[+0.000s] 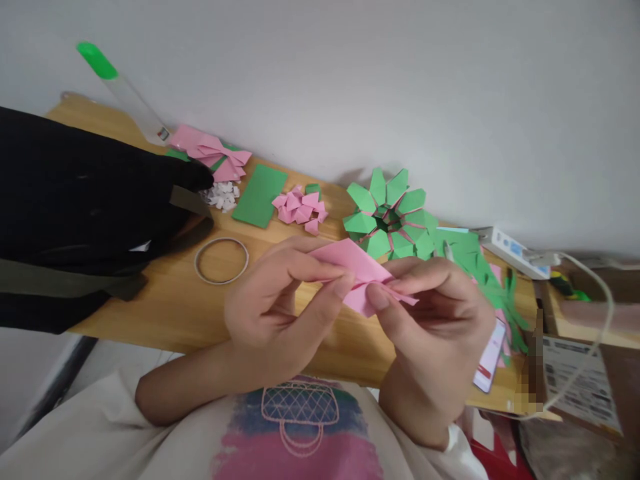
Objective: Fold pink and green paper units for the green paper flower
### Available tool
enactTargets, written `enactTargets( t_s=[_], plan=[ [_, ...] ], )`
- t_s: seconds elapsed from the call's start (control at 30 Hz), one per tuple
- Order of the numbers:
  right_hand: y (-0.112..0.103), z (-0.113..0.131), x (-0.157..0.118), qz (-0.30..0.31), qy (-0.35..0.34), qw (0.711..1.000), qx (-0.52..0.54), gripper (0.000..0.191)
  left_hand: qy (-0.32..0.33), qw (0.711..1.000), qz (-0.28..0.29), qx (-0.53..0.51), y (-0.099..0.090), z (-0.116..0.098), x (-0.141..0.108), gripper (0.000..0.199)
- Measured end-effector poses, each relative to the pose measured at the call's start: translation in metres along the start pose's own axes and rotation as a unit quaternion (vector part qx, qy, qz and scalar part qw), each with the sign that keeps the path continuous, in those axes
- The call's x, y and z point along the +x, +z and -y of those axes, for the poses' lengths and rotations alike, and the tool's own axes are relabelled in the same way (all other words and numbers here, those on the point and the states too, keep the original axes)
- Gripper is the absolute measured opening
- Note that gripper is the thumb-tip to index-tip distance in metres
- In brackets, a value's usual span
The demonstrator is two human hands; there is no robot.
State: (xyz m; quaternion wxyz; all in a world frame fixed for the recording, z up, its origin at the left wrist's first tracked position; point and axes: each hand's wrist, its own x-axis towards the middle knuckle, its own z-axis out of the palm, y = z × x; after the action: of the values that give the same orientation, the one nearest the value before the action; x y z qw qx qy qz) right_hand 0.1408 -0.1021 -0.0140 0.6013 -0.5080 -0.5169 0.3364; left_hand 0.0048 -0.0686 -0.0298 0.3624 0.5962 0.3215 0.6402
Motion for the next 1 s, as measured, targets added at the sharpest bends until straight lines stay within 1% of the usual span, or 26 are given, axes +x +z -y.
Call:
enactTargets(
  t_s=[0.13, 0.33, 0.5, 0.6, 0.77, 0.87, 0.9, 0.97, 1.0],
  plan=[
    [0.0, 0.001, 0.001, 0.004, 0.008, 1.0, -0.003, 0.016, 0.009, 1.0, 0.0, -0.009, 0.0, 0.0, 0.0, 0.013],
    [0.001, 0.002, 0.004, 0.005, 0.027, 0.999, 0.016, 0.015, 0.04, 0.999, 0.003, -0.004, 0.001, 0.003, 0.001, 0.01],
    [0.002, 0.004, 0.007, 0.004, 0.032, 0.999, 0.003, 0.015, 0.009, 1.0, -0.019, -0.006, 0.002, 0.001, 0.0, 0.009],
    [0.003, 0.005, 0.007, -0.001, 0.037, 0.999, 0.0, 0.015, 0.001, 1.0, -0.02, 0.006, 0.001, 0.0, 0.001, 0.012],
    [0.004, 0.002, 0.008, -0.016, 0.06, 0.998, 0.029, 0.015, 0.026, 1.0, -0.014, 0.001, 0.001, 0.001, 0.003, 0.012],
    [0.004, 0.0, 0.01, -0.012, 0.079, 0.996, 0.049, 0.023, 0.003, 1.0, 0.005, 0.009, -0.001, 0.002, 0.004, 0.012],
    [0.004, -0.001, 0.011, -0.006, 0.082, 0.995, 0.054, 0.021, -0.002, 1.0, 0.012, 0.014, -0.001, 0.002, 0.004, 0.012],
    [0.003, -0.002, 0.012, 0.002, 0.083, 0.995, 0.056, 0.007, -0.01, 0.999, 0.029, 0.03, -0.003, 0.003, 0.005, 0.013],
    [0.002, -0.003, 0.012, -0.001, 0.083, 0.995, 0.051, 0.004, -0.009, 0.999, 0.034, 0.035, -0.004, 0.004, 0.005, 0.012]
  ],
)
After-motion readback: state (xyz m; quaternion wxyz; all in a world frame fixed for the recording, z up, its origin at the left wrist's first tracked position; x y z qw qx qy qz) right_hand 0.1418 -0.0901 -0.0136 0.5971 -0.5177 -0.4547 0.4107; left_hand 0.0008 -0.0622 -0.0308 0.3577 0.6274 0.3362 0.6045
